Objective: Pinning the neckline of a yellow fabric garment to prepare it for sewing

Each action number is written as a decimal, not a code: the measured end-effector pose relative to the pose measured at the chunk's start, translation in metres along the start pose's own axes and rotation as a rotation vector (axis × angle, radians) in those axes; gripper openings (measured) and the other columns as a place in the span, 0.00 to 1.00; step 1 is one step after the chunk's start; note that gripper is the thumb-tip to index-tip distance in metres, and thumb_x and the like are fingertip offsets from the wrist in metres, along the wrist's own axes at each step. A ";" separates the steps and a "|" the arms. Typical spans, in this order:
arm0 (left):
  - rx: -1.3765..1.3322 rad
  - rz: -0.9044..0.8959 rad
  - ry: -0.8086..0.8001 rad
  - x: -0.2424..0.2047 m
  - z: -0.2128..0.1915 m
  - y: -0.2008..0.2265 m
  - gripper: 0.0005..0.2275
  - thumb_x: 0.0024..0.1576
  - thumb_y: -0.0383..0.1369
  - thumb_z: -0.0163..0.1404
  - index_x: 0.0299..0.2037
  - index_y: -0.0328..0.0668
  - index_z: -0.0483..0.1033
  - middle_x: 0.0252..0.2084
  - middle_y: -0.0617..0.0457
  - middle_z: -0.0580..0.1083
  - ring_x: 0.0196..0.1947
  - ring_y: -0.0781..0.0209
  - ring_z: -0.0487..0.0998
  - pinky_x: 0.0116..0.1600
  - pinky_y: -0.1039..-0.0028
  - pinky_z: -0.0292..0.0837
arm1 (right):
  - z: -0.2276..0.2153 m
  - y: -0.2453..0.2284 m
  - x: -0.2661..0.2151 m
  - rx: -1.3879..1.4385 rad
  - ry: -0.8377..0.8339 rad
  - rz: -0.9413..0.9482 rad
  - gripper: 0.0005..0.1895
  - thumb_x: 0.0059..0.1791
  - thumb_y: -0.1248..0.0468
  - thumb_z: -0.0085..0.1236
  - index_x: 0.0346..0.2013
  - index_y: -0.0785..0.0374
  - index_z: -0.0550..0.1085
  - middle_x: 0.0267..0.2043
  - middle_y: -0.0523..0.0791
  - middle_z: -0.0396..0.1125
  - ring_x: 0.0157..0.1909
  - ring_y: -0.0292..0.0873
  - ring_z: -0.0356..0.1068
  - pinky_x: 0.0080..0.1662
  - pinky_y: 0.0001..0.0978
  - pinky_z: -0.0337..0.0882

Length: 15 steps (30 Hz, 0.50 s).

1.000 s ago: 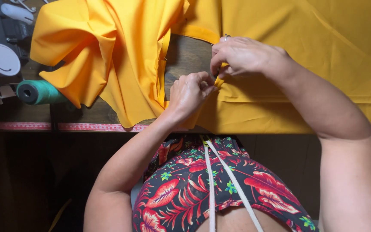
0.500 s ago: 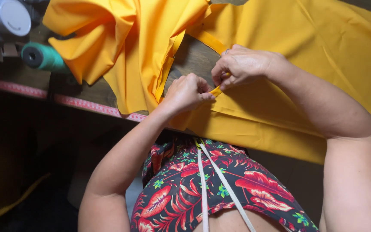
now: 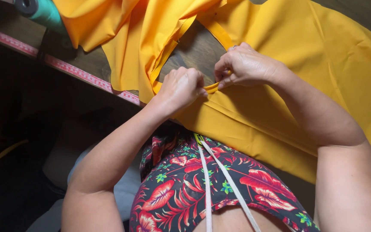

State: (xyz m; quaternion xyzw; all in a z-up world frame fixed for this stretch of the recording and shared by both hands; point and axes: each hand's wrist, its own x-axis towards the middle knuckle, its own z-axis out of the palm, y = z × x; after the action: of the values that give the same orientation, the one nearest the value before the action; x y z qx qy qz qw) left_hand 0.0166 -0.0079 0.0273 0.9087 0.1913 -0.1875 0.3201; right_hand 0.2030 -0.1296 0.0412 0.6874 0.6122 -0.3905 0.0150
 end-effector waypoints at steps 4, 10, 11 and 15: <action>-0.037 0.031 0.011 -0.007 0.002 -0.004 0.09 0.51 0.44 0.63 0.33 0.54 0.78 0.35 0.44 0.80 0.41 0.33 0.79 0.40 0.45 0.70 | -0.002 -0.006 -0.002 -0.013 -0.006 -0.046 0.07 0.45 0.45 0.67 0.31 0.38 0.82 0.28 0.31 0.76 0.41 0.42 0.70 0.51 0.44 0.57; -0.005 0.141 0.032 -0.011 0.009 -0.027 0.16 0.48 0.50 0.66 0.32 0.50 0.79 0.32 0.45 0.80 0.39 0.33 0.78 0.38 0.47 0.68 | 0.009 -0.008 0.007 -0.065 0.034 -0.088 0.04 0.42 0.56 0.62 0.27 0.37 0.82 0.23 0.30 0.74 0.40 0.44 0.68 0.53 0.45 0.57; -0.024 0.134 0.028 -0.013 0.007 -0.028 0.15 0.49 0.49 0.66 0.32 0.49 0.80 0.33 0.44 0.80 0.40 0.33 0.78 0.39 0.47 0.69 | 0.010 -0.010 0.007 -0.096 0.023 -0.063 0.03 0.43 0.55 0.61 0.27 0.37 0.81 0.22 0.31 0.73 0.42 0.44 0.67 0.51 0.45 0.56; 0.038 0.044 -0.007 -0.014 0.000 -0.023 0.17 0.47 0.52 0.66 0.33 0.51 0.80 0.36 0.40 0.79 0.42 0.32 0.77 0.39 0.47 0.69 | 0.019 -0.019 0.002 -0.168 0.089 -0.046 0.04 0.43 0.57 0.59 0.25 0.40 0.78 0.20 0.33 0.69 0.41 0.45 0.65 0.50 0.45 0.53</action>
State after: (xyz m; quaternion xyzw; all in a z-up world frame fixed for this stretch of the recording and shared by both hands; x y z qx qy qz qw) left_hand -0.0059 0.0062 0.0219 0.9179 0.1667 -0.1873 0.3074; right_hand 0.1773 -0.1328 0.0359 0.6861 0.6584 -0.3072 0.0367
